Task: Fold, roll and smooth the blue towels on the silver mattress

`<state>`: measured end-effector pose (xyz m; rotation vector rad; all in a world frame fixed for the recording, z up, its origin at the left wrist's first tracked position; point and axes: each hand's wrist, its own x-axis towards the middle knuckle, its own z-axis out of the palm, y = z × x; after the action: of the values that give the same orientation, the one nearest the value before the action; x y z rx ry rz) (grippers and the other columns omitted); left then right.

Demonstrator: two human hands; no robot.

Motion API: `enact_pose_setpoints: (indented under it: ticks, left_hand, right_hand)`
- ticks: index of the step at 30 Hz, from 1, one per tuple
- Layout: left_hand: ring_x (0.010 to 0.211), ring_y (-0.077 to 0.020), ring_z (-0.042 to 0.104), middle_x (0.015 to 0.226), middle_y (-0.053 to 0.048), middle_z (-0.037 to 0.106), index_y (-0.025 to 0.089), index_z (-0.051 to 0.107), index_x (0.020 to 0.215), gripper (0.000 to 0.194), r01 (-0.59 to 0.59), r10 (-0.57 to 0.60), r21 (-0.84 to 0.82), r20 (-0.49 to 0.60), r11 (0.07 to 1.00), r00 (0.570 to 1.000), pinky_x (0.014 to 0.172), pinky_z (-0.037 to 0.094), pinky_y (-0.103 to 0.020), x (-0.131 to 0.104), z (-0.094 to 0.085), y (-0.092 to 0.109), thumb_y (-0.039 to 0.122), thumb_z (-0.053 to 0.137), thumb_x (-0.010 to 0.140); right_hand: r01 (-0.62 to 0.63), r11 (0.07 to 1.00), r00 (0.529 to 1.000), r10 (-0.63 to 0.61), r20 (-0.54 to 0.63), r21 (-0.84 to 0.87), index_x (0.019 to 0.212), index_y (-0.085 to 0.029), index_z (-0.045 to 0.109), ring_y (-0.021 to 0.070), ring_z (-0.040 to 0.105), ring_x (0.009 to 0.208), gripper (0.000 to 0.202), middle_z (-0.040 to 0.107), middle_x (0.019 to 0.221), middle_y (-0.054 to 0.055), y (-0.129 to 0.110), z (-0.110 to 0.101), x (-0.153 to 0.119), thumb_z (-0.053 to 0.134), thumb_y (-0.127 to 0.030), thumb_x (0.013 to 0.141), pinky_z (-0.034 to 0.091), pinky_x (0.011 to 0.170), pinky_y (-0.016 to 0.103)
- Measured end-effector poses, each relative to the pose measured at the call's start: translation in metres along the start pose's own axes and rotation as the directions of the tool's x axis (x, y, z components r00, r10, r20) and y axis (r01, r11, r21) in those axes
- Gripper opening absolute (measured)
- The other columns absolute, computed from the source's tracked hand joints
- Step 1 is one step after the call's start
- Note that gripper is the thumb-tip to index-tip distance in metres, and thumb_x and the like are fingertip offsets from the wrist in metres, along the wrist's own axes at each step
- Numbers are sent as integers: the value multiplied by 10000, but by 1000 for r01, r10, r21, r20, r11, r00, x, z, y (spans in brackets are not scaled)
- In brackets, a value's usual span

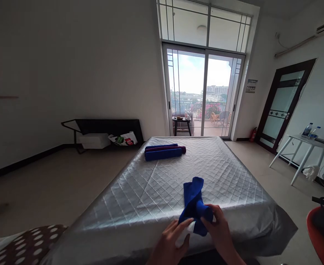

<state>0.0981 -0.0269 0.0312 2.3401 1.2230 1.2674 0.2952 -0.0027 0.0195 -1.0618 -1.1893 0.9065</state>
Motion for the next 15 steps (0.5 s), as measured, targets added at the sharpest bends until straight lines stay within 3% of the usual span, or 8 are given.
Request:
enact_pose_setpoints:
  ticks: [3, 6, 9, 11, 13, 14, 15]
  left_hand:
    - [779, -149, 702, 845, -27, 726, 327, 768, 1030, 203, -96, 117, 136, -162, 986, 980, 716, 596, -221, 4, -3, -6, 341, 585, 942]
    - [949, -177, 694, 998, -61, 713, 347, 779, 975, 203, -106, 188, 261, -317, 960, 930, 800, 601, -279, 9, -18, -2, 325, 579, 948]
    - [1143, -222, 658, 1164, -64, 720, 350, 778, 987, 201, -147, 183, 167, -227, 975, 957, 927, 580, -347, 9, -39, 5, 305, 587, 941]
    - [1054, -218, 701, 1064, -65, 761, 311, 781, 967, 237, -99, 97, -19, -114, 995, 989, 904, 587, -326, 5, -53, 5, 346, 547, 959]
    - [915, -212, 731, 929, -54, 779, 284, 779, 906, 321, 56, -73, -138, -121, 989, 990, 840, 596, -303, -2, -68, 0, 448, 508, 963]
    - [873, -212, 730, 900, -41, 779, 282, 773, 883, 364, 162, -189, -152, -182, 975, 965, 798, 597, -295, -6, -76, -4, 515, 502, 949]
    - [840, -212, 724, 883, -22, 777, 286, 765, 875, 398, 281, -308, -138, -268, 950, 913, 743, 594, -287, -9, -85, -9, 583, 504, 924]
  right_hand:
    - [-17, 1000, 999, 17, 41, -1, 970, -262, 755, 212, 617, 842, 360, 665, 922, 42, -6, -1, 0, 826, -422, 656, 567, 574, 247]
    - [-27, 1000, 988, 27, 151, -1, 950, -273, 772, 195, 614, 798, 392, 648, 892, 20, -14, -4, -1, 881, -365, 584, 569, 582, 251]
    - [18, 999, 966, -10, 258, -29, 952, -284, 788, 174, 617, 751, 350, 646, 868, 15, -23, -9, -2, 868, -328, 613, 563, 586, 245]
    - [92, 993, 955, -69, 288, -67, 907, -287, 798, 155, 615, 703, 220, 655, 854, 20, -29, -14, -1, 813, -311, 688, 543, 568, 228]
    - [164, 981, 947, -127, 296, -102, 844, -281, 799, 146, 617, 669, 106, 667, 844, 29, -34, -19, 2, 761, -312, 750, 529, 556, 223]
    - [187, 975, 946, -147, 288, -117, 822, -275, 796, 147, 623, 663, 89, 674, 840, 33, -36, -21, 4, 745, -326, 770, 528, 555, 226]
    - [201, 971, 949, -160, 271, -131, 813, -269, 792, 155, 632, 666, 102, 682, 831, 37, -38, -23, 7, 734, -349, 785, 532, 558, 232]
